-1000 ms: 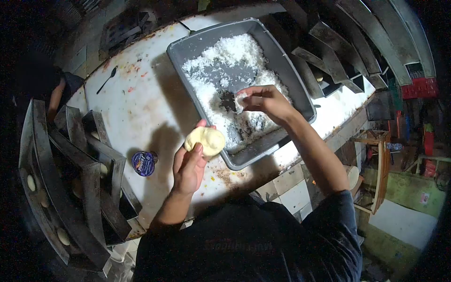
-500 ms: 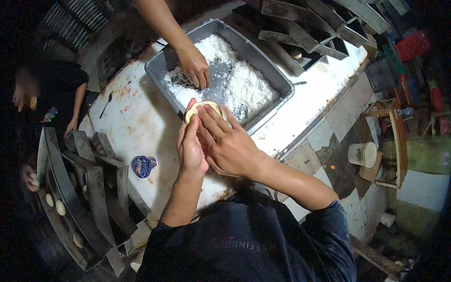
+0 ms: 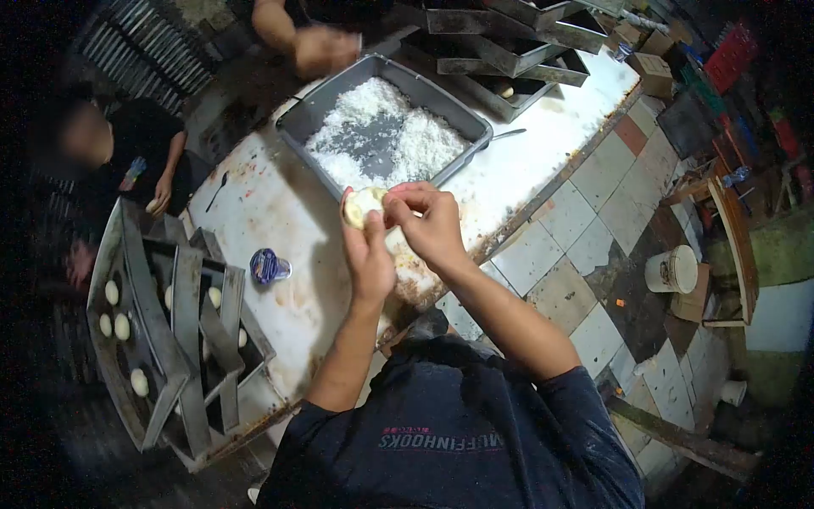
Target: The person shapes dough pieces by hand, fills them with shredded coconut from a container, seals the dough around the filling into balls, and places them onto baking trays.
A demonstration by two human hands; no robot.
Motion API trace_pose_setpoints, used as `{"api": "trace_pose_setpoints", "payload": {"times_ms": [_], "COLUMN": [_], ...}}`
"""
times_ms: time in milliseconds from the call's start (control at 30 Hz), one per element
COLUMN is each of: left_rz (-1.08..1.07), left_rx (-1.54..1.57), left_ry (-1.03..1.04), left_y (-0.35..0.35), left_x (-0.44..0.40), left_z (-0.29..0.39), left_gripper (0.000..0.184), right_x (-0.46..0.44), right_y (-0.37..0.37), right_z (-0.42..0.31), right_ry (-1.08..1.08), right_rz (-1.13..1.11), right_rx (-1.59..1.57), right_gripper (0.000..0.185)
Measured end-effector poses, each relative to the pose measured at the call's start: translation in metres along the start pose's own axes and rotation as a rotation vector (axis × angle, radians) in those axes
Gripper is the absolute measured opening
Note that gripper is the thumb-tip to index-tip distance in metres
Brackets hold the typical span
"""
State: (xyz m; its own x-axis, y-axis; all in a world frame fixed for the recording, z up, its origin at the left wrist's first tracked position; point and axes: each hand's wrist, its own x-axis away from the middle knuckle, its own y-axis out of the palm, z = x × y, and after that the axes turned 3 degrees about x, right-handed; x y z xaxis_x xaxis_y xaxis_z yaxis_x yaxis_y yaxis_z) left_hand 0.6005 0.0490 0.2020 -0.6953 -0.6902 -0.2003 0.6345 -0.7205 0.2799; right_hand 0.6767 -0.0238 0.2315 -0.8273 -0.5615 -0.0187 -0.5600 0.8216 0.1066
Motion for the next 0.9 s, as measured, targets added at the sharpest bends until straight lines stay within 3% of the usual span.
{"api": "trace_pose_setpoints", "payload": {"times_ms": [33, 67, 133, 167, 200, 267, 333, 400, 433, 500, 533, 600, 633, 667, 733, 800, 833, 867, 900], "left_rz": [-0.034, -0.082, -0.089, -0.147, -0.161, -0.159, -0.124, -0.158, -0.173, -0.085, -0.037, 0.086, 0.110, 0.131, 0.285, 0.442, 0.398, 0.384, 0.389], "left_rx": [-0.517, -0.412, -0.621, -0.505, -0.588, -0.059, 0.285, 0.304, 0.244, 0.091, 0.018, -0.138, -0.348, -0.555, -0.828, -0.972, -0.799, -0.928, -0.866], "left_ry": [0.264, 0.299, 0.479, 0.293, 0.315, 0.210, 0.155, 0.188, 0.160, 0.357, 0.443, 0.674, 0.740, 0.803, 0.875, 0.795, 0.700, 0.743, 0.703], "left_y": [-0.007, -0.008, 0.002, 0.002, -0.001, 0.002, -0.017, -0.044, -0.057, -0.065, -0.068, -0.076, -0.083, -0.090, -0.099, -0.107, -0.116, -0.132, -0.148], "left_x": [0.009, 0.024, 0.055, 0.073, 0.086, 0.123, 0.157, 0.190, 0.205, 0.227, 0.239, 0.260, 0.272, 0.281, 0.298, 0.317, 0.329, 0.337, 0.346], "left_z": [0.001, 0.001, 0.044, 0.071, 0.084, 0.119, 0.133, 0.136, 0.142, 0.152, 0.156, 0.158, 0.163, 0.168, 0.179, 0.193, 0.208, 0.212, 0.219], "left_gripper": [0.063, 0.074, 0.079, 0.079, 0.076, 0.067, 0.067, 0.069, 0.074, 0.057, 0.049, 0.032, 0.032, 0.033, 0.038, 0.035, 0.029, 0.045, 0.052], "right_x": [0.019, 0.035, 0.071, 0.085, 0.097, 0.127, 0.164, 0.198, 0.215, 0.243, 0.255, 0.268, 0.279, 0.288, 0.301, 0.323, 0.332, 0.340, 0.346], "right_y": [0.002, 0.008, 0.005, 0.004, 0.005, 0.004, 0.003, 0.011, 0.013, 0.018, 0.018, 0.026, 0.033, 0.040, 0.056, 0.078, 0.091, 0.105, 0.122], "right_z": [-0.021, -0.035, -0.067, -0.072, -0.075, -0.085, -0.099, -0.101, -0.104, -0.117, -0.129, -0.119, -0.118, -0.118, -0.118, -0.130, -0.128, -0.123, -0.117], "right_ry": [-0.193, -0.437, -0.530, -0.534, -0.747, -1.047, -1.117, -1.130, -1.011, -0.719, -0.470, -0.160, -0.086, -0.087, -0.667, -0.847, -0.904, -0.962, -1.031], "right_rz": [0.027, 0.066, 0.015, 0.017, 0.081, 0.134, -0.035, -0.168, -0.179, -0.240, -0.356, -0.596, -0.561, -0.582, -0.556, -0.599, -0.596, -0.593, -0.583], "right_rx": [0.269, 0.365, 0.579, 0.569, 0.580, 0.572, 0.506, 0.401, 0.421, 0.341, 0.360, 0.103, 0.010, 0.013, 0.241, 0.361, 0.390, 0.415, 0.393], "right_gripper": [0.019, 0.025, 0.020, 0.020, 0.017, 0.012, 0.014, 0.014, 0.015, 0.020, 0.023, 0.023, 0.024, 0.024, 0.025, 0.035, 0.035, 0.036, 0.033]}}
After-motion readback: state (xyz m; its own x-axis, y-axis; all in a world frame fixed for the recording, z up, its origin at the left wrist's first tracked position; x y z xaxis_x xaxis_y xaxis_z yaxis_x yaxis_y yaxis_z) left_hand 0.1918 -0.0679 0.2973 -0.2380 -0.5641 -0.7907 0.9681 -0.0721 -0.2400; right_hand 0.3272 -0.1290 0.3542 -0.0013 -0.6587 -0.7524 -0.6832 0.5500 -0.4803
